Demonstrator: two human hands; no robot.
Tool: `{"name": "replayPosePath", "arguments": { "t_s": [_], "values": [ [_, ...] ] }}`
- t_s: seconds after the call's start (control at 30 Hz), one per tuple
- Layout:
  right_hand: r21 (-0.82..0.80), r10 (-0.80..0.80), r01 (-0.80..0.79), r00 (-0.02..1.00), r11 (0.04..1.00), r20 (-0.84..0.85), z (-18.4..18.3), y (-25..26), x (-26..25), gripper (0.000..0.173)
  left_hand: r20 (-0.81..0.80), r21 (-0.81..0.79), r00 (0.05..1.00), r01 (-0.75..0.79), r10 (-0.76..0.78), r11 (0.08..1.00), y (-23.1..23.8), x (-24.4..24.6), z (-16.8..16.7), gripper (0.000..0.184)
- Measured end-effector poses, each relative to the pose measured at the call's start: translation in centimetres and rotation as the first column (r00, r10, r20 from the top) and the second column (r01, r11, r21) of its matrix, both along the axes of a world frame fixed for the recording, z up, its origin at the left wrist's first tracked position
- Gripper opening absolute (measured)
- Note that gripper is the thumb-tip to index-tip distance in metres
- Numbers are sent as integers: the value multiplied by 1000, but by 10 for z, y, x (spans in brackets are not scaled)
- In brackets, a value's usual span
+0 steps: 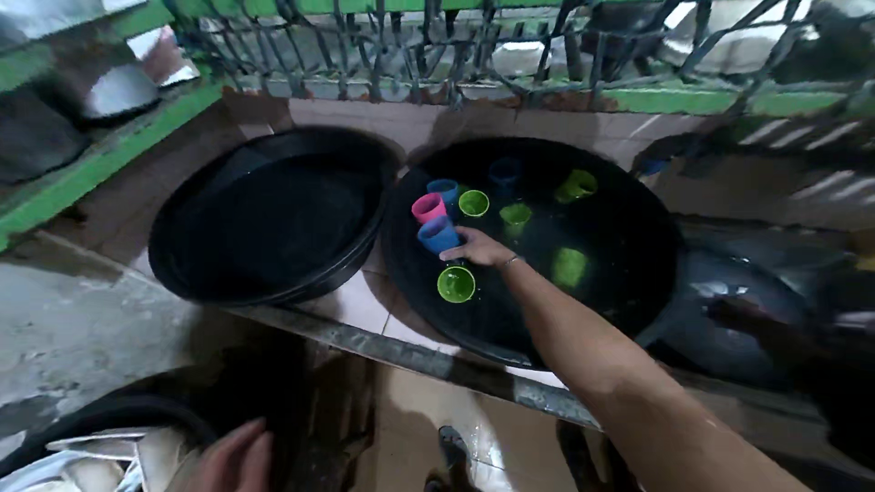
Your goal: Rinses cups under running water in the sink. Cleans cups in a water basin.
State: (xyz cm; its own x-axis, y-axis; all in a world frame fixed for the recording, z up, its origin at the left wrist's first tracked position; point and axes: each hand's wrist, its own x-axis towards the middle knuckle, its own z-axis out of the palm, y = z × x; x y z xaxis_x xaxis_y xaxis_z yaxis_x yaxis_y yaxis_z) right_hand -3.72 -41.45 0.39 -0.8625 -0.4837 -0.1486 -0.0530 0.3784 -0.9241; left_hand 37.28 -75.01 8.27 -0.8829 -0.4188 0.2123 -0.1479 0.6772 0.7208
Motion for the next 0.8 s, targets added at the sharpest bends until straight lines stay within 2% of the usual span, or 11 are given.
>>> {"name": "replayPosePath", "arguments": {
  "t_s": [0.1,0.2,0.23,0.3,0.37,0.4,0.47,0.53,0.63,0.7,0.8],
  "values": [
    [7,1,-1,996,1000,-84,15,3,5,63,-49,173,989,144,-137,974,87,-135,12,40],
    [-3,6,-6,983,1000,-184,30,9,14,62,7,289,967,242,-255,926,144,-257,-7,63],
    [13,11,-8,976,1000,-216,29,12,17,62,14,330,964,245,-264,912,158,-289,-18,61],
    [39,22,-12,961,999,-277,21,20,18,63,35,440,964,222,-264,870,180,-332,-37,39],
    [2,-2,2,965,1000,-263,12,33,15,68,41,646,954,201,-296,737,189,-349,-45,30],
    [-67,-27,13,975,998,-219,9,40,13,68,26,721,948,202,-317,663,191,-352,-44,29],
    [-263,-77,45,991,964,-113,8,45,14,68,-28,779,937,238,-347,580,193,-356,-41,28],
    [-354,-112,89,993,931,-44,7,45,14,68,-54,801,924,267,-379,536,192,-358,-38,30],
    [-341,-123,106,992,934,-29,1,49,9,69,-38,779,870,334,-491,531,186,-359,-38,33],
    [-349,-138,125,990,929,-11,-2,50,8,67,-8,744,837,370,-546,556,183,-362,-41,40],
    [-371,-179,197,980,908,82,-5,46,9,58,46,690,816,391,-577,609,182,-368,-46,40]
  ]
}}
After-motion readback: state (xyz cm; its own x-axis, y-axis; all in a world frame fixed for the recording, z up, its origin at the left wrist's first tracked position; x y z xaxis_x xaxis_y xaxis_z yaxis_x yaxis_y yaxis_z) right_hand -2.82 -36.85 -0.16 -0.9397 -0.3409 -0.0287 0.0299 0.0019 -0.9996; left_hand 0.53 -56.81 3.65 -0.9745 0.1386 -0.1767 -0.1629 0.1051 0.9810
